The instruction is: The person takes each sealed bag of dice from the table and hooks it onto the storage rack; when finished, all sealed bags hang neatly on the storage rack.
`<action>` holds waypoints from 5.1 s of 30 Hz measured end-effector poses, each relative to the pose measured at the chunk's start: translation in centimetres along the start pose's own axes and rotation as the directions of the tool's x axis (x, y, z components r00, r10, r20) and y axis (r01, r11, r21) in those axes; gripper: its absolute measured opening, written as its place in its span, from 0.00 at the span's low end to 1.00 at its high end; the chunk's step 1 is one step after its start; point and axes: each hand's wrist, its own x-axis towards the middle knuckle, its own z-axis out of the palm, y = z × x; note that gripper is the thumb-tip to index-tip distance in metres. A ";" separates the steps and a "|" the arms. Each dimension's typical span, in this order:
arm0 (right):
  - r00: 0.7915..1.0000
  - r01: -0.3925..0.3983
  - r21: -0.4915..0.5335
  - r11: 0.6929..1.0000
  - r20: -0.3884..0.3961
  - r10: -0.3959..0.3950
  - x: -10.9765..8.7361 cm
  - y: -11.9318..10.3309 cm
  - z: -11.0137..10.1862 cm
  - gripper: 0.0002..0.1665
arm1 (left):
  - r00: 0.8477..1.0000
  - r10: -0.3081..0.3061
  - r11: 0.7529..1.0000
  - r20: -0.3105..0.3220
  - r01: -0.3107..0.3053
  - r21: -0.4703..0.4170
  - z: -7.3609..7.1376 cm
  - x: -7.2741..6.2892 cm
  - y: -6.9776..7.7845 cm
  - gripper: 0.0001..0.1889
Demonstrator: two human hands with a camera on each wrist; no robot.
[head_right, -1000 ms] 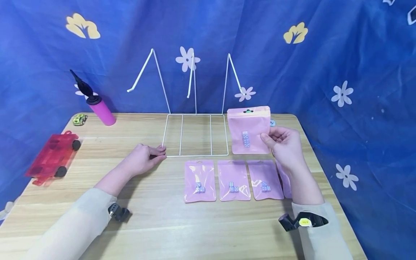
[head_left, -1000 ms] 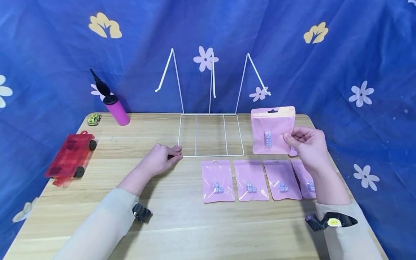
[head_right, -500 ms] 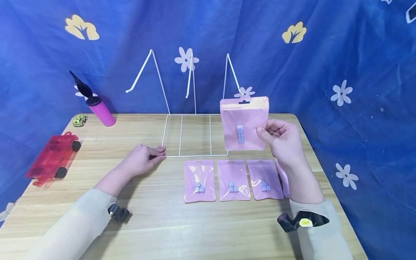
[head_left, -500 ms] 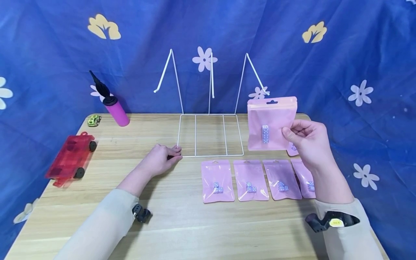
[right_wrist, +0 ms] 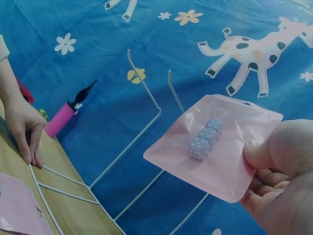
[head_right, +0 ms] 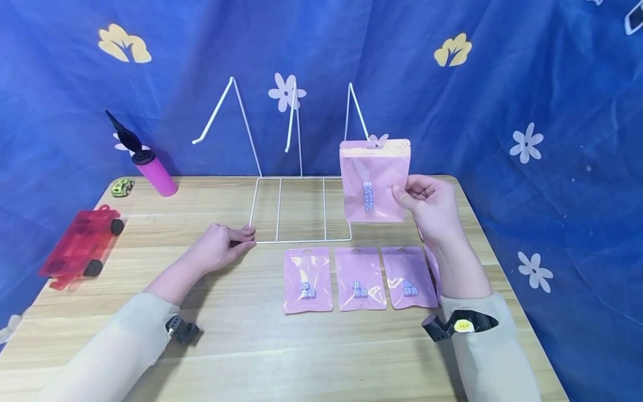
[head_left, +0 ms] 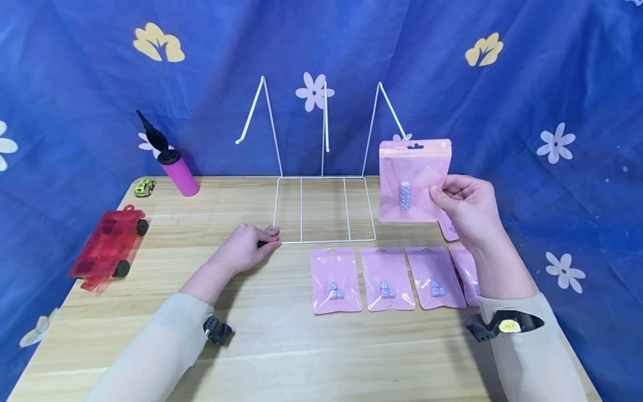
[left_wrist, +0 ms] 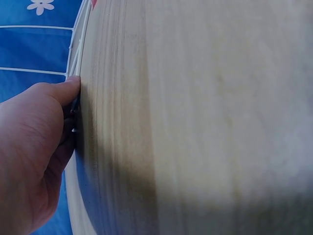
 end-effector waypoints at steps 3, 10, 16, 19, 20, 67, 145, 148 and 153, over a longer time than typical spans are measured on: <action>1.000 -0.016 0.012 1.000 -0.005 0.016 0.3 0.1 0.1 0.14 | 1.000 0.004 1.000 -0.002 -0.004 -0.003 0.0 0.0 0.0 0.11; 0.999 -0.034 0.007 0.999 -0.001 0.034 1.2 0.8 0.3 0.11 | 1.000 -0.005 1.000 -0.003 0.005 -0.002 0.0 0.0 0.0 0.11; 1.000 -0.031 -0.009 0.999 0.000 0.031 2.1 1.6 0.5 0.13 | 1.000 -0.001 1.000 -0.007 0.001 0.001 0.0 -0.1 0.1 0.12; 1.000 -0.027 0.000 1.000 0.005 0.027 2.6 2.0 0.9 0.13 | 1.000 -0.006 1.000 -0.004 0.006 0.004 0.0 -0.1 0.1 0.12; 1.000 -0.026 0.009 1.000 0.008 0.026 2.8 2.2 1.0 0.13 | 1.000 -0.008 1.000 -0.001 0.008 0.004 0.0 0.0 0.1 0.12; 0.992 -0.089 -0.001 0.996 -0.090 0.088 9.7 5.2 2.9 0.09 | 1.000 -0.018 1.000 -0.012 0.018 -0.007 0.4 -0.2 -0.1 0.13; 0.865 -0.488 -0.721 0.492 -0.327 0.380 2.3 13.2 -18.5 0.33 | 1.000 -0.020 1.000 -0.018 0.020 -0.015 0.2 -0.3 0.0 0.13; 0.862 -0.494 -0.729 0.474 -0.339 0.376 2.4 13.3 -18.2 0.31 | 1.000 -0.011 1.000 -0.020 0.011 -0.010 0.1 -0.3 0.0 0.12; 0.862 -0.492 -0.745 0.449 -0.345 0.372 2.6 13.4 -17.9 0.28 | 1.000 -0.010 1.000 -0.026 0.010 -0.017 0.1 -0.3 0.1 0.13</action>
